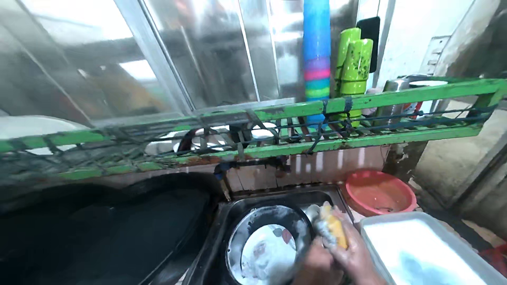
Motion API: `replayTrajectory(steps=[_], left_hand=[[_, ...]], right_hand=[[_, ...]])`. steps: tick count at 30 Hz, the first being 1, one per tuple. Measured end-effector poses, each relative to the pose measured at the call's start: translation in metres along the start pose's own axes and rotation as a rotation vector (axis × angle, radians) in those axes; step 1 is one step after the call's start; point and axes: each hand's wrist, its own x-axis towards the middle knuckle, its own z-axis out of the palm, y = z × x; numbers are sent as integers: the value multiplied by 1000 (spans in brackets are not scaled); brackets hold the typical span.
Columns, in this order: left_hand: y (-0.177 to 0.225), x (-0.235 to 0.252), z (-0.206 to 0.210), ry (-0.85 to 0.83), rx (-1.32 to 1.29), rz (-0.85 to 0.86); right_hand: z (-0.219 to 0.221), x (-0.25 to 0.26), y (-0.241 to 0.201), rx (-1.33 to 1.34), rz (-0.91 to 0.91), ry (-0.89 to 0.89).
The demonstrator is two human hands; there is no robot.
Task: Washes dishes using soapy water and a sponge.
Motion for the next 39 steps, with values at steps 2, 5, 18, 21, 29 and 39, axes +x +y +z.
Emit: replayTrajectory(steps=[2,5,18,21,29,39], left_hand=[[-6,-9,1,-31,-2,35],[-6,-23,-7,-59,47,30],[-15,-12,-37,-54,-154,137],[-12,9,-39,79,-342,82],[-22,0,-37,73,-455,-4],[1,32,-72,96,-1022,112]], right_hand=[[6,25,-5,-24,185,23],[-2,70,13,121,669,64],[12,42,17,156,612,182],[39,1,-12,-62,303,132],[14,39,18,-34,625,121],[30,-23,40,-66,110,202]])
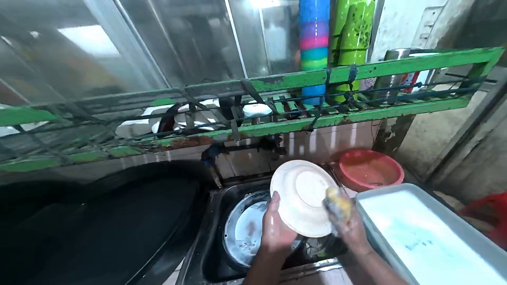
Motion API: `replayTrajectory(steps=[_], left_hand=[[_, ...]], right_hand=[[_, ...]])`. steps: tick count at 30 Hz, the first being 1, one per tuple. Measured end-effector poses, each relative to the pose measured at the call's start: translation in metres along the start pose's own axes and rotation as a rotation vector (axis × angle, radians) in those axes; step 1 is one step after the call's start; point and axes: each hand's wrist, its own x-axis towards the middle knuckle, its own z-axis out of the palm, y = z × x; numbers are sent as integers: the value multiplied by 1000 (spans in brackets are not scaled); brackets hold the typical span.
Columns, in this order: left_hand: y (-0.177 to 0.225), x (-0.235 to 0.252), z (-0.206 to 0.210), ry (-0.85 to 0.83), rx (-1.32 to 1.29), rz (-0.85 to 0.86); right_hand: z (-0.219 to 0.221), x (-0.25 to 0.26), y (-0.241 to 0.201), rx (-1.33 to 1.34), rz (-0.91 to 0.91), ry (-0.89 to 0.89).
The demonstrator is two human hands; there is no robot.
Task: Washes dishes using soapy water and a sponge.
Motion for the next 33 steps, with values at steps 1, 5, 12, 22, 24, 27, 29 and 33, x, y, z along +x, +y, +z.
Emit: replayTrajectory(steps=[1,5,12,22,24,27,29,33], left_hand=[[-2,-6,-2,-6,25,-30],[-16,-33,-1,-67,587,-48],[-20,-39,21,-147,1183,-7],[7,-7,-10,255,681,254],[14,-1,-21,231,346,-117],[15,-14,-33,88,39,-233],[9,-26,-27,-25,206,-173],[-14,-33,-10,-198,498,-245]], right_hand=[[-9,15,1,79,204,44],[-27,62,0,140,492,85],[-13,47,-70,9,-56,-140],[-38,82,-54,1061,480,204],[-51,85,-53,1031,425,56],[-65,86,-27,457,485,-244],[-52,83,-11,-37,554,-310],[-12,37,-9,-276,361,-462]])
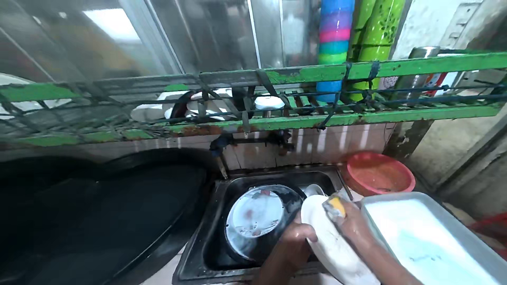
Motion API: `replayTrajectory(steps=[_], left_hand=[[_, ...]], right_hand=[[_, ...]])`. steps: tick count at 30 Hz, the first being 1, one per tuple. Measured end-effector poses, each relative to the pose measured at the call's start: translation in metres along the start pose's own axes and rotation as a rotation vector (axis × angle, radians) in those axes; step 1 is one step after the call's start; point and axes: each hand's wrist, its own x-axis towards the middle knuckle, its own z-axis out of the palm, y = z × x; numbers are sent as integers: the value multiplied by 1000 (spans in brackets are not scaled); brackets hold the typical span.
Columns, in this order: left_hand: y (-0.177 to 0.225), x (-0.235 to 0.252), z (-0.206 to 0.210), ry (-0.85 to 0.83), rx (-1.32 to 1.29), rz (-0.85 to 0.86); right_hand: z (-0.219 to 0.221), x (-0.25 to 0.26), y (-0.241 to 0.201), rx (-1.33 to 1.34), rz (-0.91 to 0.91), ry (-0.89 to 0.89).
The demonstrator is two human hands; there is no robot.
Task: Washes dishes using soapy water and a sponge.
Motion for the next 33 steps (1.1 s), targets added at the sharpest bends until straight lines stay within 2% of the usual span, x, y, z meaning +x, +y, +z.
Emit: replayTrajectory(steps=[3,4,6,8,10,12,14,16,17,19,20,22,23,25,27,28,30,31,32,33], left_hand=[[-12,0,17,74,137,-134],[-13,-3,24,114,184,-151],[-14,-15,33,29,303,-135],[-22,-24,41,-73,363,-67],[-33,-26,40,-160,343,-25],[-30,-23,36,-174,306,-144],[-18,-13,28,-177,274,-317],[-4,-8,25,-149,329,-385],[0,-11,26,-107,343,-367],[-2,-20,31,-30,376,-293],[-5,-23,32,-42,398,-258],[-10,-25,27,-163,359,-230],[-11,-23,24,-198,294,-225],[-6,-19,18,-232,227,-275],[14,-24,31,-110,363,-340],[24,-29,41,-35,466,-368],[14,-29,37,29,496,-316],[5,-28,31,20,453,-283],[-3,-28,26,-17,395,-256],[-8,-27,21,-69,324,-241]], right_hand=[[38,-40,-15,542,-198,-59],[41,-42,-17,613,-226,-45],[32,-25,-10,491,-156,70],[15,7,2,347,29,233],[-2,19,-5,325,96,289],[-5,2,-21,322,-43,270],[8,-26,-35,295,-280,218],[21,-32,-34,237,-486,268],[21,-25,-26,198,-467,282],[9,-2,-13,164,-227,318],[1,7,-11,219,-85,330],[-6,9,-15,358,-41,359],[-3,0,-20,407,-130,355],[12,-27,-34,400,-421,293],[26,-36,-40,347,-611,293],[26,-31,-36,307,-591,312],[13,-9,-22,226,-331,359],[4,2,-19,244,-182,376],[-3,7,-20,281,-112,396],[-7,4,-25,306,-123,404]])
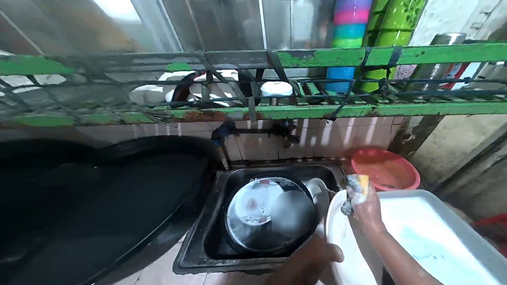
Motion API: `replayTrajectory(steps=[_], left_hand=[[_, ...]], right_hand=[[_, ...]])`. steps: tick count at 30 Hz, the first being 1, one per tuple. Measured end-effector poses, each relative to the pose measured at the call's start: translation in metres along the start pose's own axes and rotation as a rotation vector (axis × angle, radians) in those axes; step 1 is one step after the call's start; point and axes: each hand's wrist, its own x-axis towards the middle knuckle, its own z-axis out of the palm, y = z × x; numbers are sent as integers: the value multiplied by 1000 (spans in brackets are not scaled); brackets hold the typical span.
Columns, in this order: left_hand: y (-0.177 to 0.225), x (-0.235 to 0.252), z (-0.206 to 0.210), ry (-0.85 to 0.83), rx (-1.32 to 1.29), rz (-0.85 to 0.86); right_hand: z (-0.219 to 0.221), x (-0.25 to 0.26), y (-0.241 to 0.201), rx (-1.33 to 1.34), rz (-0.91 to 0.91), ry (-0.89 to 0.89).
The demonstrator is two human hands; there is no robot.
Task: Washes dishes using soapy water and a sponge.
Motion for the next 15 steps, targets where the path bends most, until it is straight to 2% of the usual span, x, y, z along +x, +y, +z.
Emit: replayTrajectory(steps=[3,5,6,8,9,11,13,15], left_hand=[[5,3,-4,-132,-113,7],[12,3,-5,-80,-79,6],[15,1,-4,-1,-72,5],[16,-2,3,187,-133,47],[13,0,5,235,-180,91],[3,12,5,236,-262,204],[-5,30,-3,260,-323,353],[-2,39,-20,353,-387,480]], right_hand=[[10,-38,-15,151,-274,-115],[22,-49,-14,185,-432,-156],[22,-42,-6,141,-411,-154],[16,-17,14,-36,-233,-61],[13,-7,20,-114,-153,-21],[20,-8,20,-159,-125,1],[38,-35,5,-110,-182,-113],[43,-60,-11,-137,-224,-355]])
